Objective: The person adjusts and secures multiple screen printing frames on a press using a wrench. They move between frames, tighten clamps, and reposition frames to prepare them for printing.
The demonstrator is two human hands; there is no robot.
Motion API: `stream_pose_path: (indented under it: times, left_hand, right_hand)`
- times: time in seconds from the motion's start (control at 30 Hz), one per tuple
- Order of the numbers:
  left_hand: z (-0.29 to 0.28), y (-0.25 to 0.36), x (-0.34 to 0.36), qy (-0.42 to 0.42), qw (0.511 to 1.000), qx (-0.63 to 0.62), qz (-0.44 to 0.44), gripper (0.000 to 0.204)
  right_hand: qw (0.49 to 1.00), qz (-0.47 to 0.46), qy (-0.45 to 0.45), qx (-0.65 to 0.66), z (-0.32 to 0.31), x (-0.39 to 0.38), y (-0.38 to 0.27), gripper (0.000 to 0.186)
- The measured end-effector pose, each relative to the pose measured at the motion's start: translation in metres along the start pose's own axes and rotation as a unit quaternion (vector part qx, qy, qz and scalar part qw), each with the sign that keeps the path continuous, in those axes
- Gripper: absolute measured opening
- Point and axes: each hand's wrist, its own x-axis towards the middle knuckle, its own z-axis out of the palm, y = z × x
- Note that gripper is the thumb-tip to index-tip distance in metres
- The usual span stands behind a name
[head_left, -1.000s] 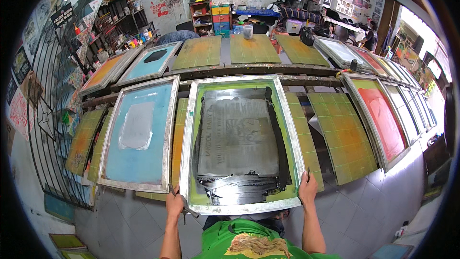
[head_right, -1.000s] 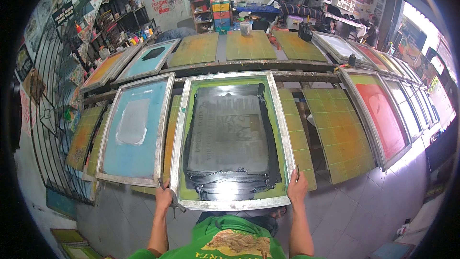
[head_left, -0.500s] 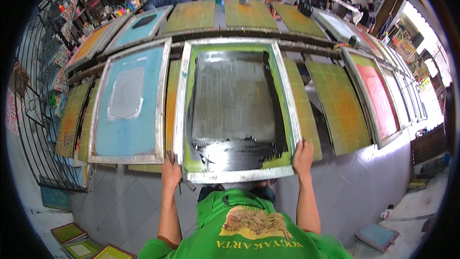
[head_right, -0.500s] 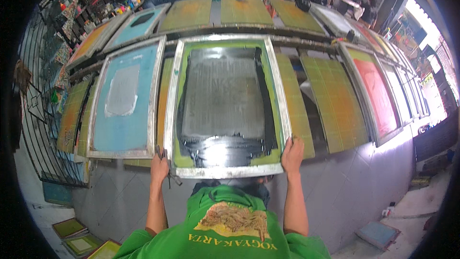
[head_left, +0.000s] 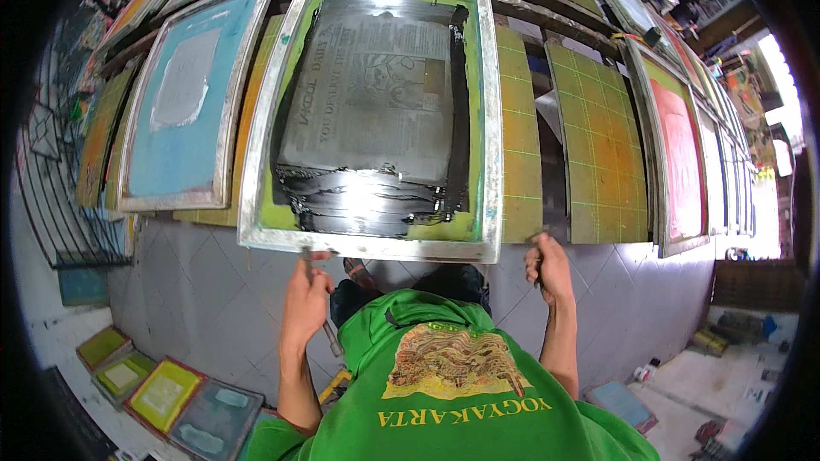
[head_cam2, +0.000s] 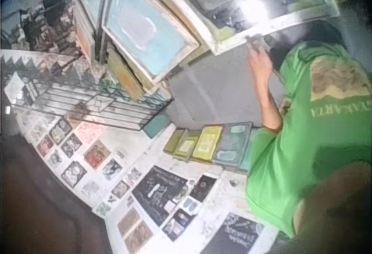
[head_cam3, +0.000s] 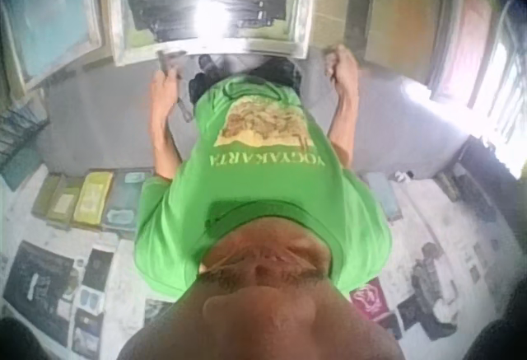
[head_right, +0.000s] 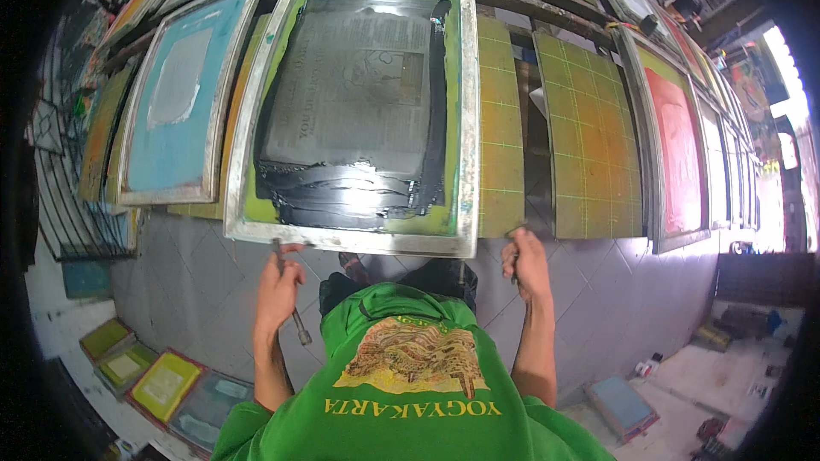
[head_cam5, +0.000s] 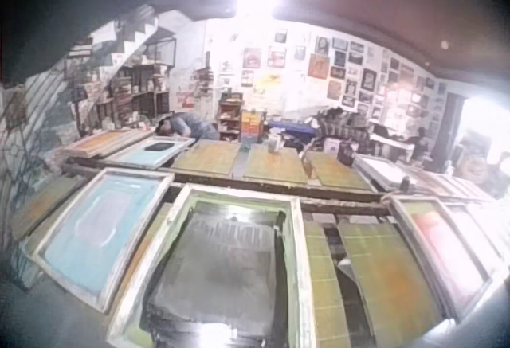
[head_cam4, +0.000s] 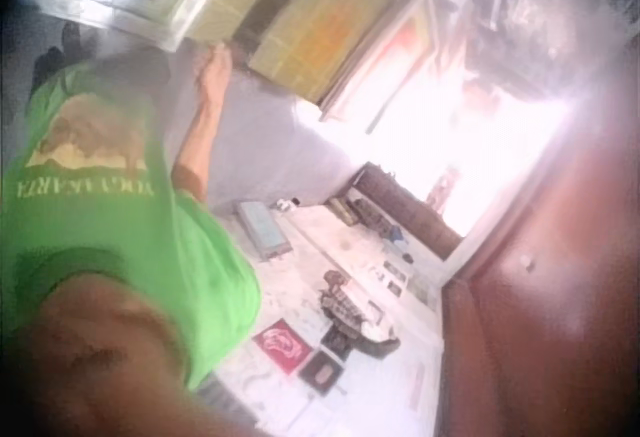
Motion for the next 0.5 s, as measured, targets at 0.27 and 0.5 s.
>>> stream_pose_path:
  times: [0.27, 0.5]
  left_hand:
    - [0.195, 0.005, -0.079, -0.102, 0.986, -0.075, -0.110, 0.039]
    - [0.295, -0.031, -0.117, -0.056, 0.981, -0.123, -0.136, 0.037]
  right_hand:
    - [0.934, -0.035, -0.333, -0.125, -0.056, 0.018, 0.004, 0.036]
    - [0.868, -0.118, -0.406, -0.262, -0.084, 0.047, 0.028, 0.028]
